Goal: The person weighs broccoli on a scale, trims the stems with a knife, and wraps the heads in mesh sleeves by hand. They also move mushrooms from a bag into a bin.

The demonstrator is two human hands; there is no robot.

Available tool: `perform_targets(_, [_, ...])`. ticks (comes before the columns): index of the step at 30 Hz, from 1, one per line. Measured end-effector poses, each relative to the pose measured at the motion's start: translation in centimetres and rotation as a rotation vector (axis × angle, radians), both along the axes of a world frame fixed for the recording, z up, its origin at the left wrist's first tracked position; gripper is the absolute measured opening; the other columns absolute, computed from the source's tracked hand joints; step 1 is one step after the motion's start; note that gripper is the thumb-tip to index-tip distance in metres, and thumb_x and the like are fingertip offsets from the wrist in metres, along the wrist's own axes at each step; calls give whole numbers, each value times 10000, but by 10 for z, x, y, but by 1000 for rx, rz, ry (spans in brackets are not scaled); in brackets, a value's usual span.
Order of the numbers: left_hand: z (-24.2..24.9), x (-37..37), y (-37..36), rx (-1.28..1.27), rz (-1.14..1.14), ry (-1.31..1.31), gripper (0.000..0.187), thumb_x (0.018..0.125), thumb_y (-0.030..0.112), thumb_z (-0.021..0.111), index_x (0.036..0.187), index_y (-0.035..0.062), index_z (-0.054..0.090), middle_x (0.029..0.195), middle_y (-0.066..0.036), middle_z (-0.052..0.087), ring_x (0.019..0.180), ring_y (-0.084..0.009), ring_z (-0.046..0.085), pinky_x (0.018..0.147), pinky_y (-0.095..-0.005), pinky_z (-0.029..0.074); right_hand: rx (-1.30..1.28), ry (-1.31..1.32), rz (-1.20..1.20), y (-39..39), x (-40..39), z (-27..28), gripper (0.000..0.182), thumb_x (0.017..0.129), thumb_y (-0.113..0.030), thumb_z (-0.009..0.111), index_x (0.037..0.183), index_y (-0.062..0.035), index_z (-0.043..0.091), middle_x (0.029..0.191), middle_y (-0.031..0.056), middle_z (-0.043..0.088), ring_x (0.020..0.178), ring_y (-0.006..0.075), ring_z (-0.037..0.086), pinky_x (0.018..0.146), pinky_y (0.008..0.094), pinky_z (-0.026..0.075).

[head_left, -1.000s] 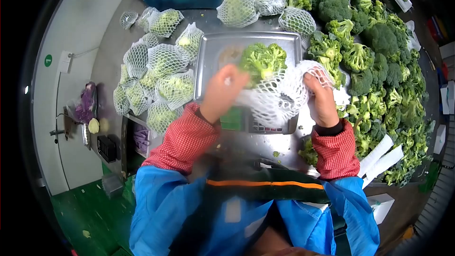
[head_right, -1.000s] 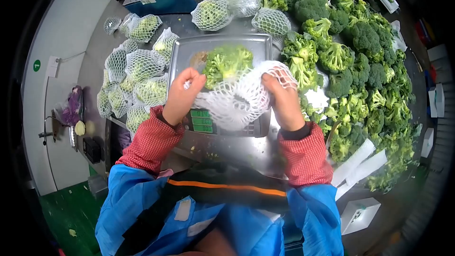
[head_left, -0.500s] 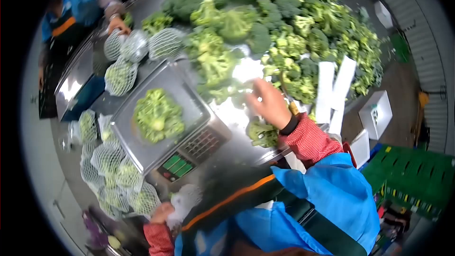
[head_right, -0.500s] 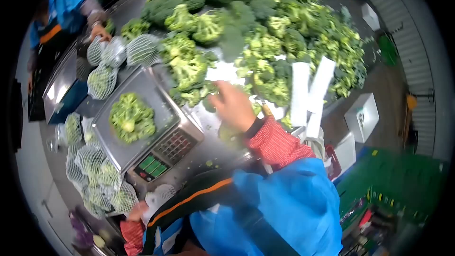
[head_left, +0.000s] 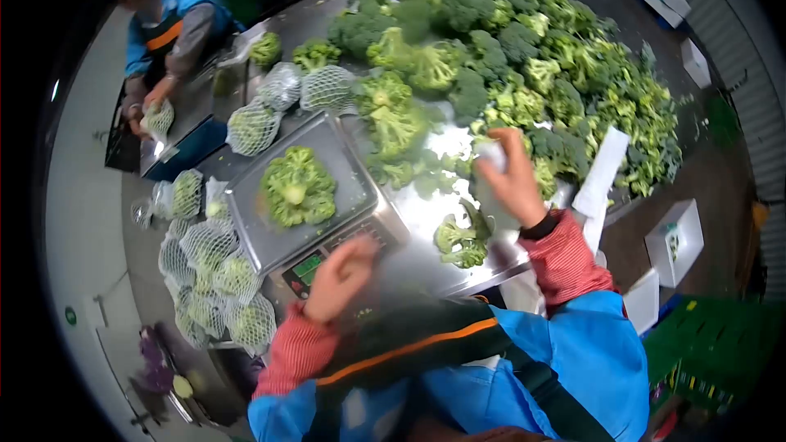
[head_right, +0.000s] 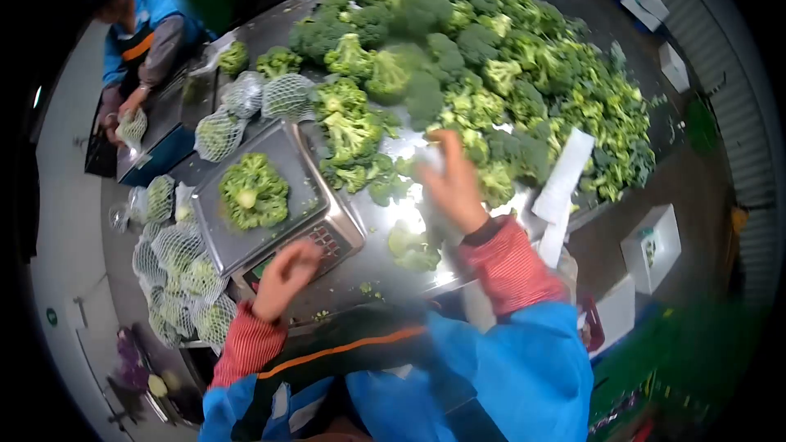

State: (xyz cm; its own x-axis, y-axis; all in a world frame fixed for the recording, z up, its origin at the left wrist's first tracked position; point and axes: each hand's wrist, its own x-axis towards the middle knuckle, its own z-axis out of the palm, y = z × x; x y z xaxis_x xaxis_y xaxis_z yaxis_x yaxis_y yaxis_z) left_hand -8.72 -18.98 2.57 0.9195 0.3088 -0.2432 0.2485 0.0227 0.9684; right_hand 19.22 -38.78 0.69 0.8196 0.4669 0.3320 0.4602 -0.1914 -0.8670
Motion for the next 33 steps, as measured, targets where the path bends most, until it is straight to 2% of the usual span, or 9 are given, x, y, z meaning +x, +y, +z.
perform_targets(2, [-1,54,-8,-155,15,-135,518,900,47,568,1383,14,382,1271,-111,521,1120,-185,537,954,-296,439,152,112,136,40,-31,21,352,807,-72,649,1112,-31,479,1006,41,551,910,153,551,795,295,462])
perform_targets(6, [18,110,-3,-73,-52,156,320,911,88,533,1218,0,505,1026,-70,615,776,-115,612,745,-261,517,154,209,160,81,-54,36,287,800,-156,680,1027,-38,551,947,122,640,878,230,628,797,323,475])
perform_targets(10, [12,100,5,-709,99,-124,231,909,102,517,1119,10,548,935,-63,652,812,-141,644,720,-279,535,102,256,165,83,-60,32,191,834,-99,656,981,-14,569,844,0,590,691,56,473,621,201,395])
perform_targets(16, [-26,66,12,-1181,114,-28,331,946,232,425,1157,18,562,1007,-88,674,859,-184,662,744,-322,548,6,251,203,103,-94,-4,202,836,-158,667,914,-17,545,777,81,599,670,142,555,615,286,451])
perform_targets(19, [-45,52,26,-997,207,-29,370,959,291,393,1153,39,582,1003,-87,678,856,-208,662,764,-331,540,-168,-80,223,108,-98,2,195,806,-163,671,817,-24,535,782,125,593,674,286,577,605,337,456])
perform_targets(23, [-18,49,30,-1331,113,-142,370,964,305,384,1153,51,576,1024,-99,663,912,-219,646,821,-342,521,-8,-809,140,124,-95,40,185,736,-145,646,852,-60,531,818,118,563,774,289,574,640,411,455])
perform_targets(26, [-10,43,29,-1241,277,-142,383,967,326,371,1160,55,560,1047,-105,645,944,-219,632,850,-350,509,102,-717,432,125,-117,50,179,765,-131,643,863,-51,516,791,123,558,756,296,587,628,385,460])
perform_targets(31, [-2,34,33,-920,421,-314,379,959,280,347,1161,20,535,1034,-122,630,959,-239,623,864,-367,511,4,630,741,120,-119,50,158,904,-162,584,966,-19,562,911,72,630,763,130,574,687,313,489])
perform_targets(33, [-24,27,43,-716,406,-313,355,957,281,353,1140,37,535,1049,-129,627,955,-238,626,841,-370,525,-207,585,1043,114,-113,33,186,906,-158,585,1023,-14,578,945,46,631,800,106,555,708,301,486])
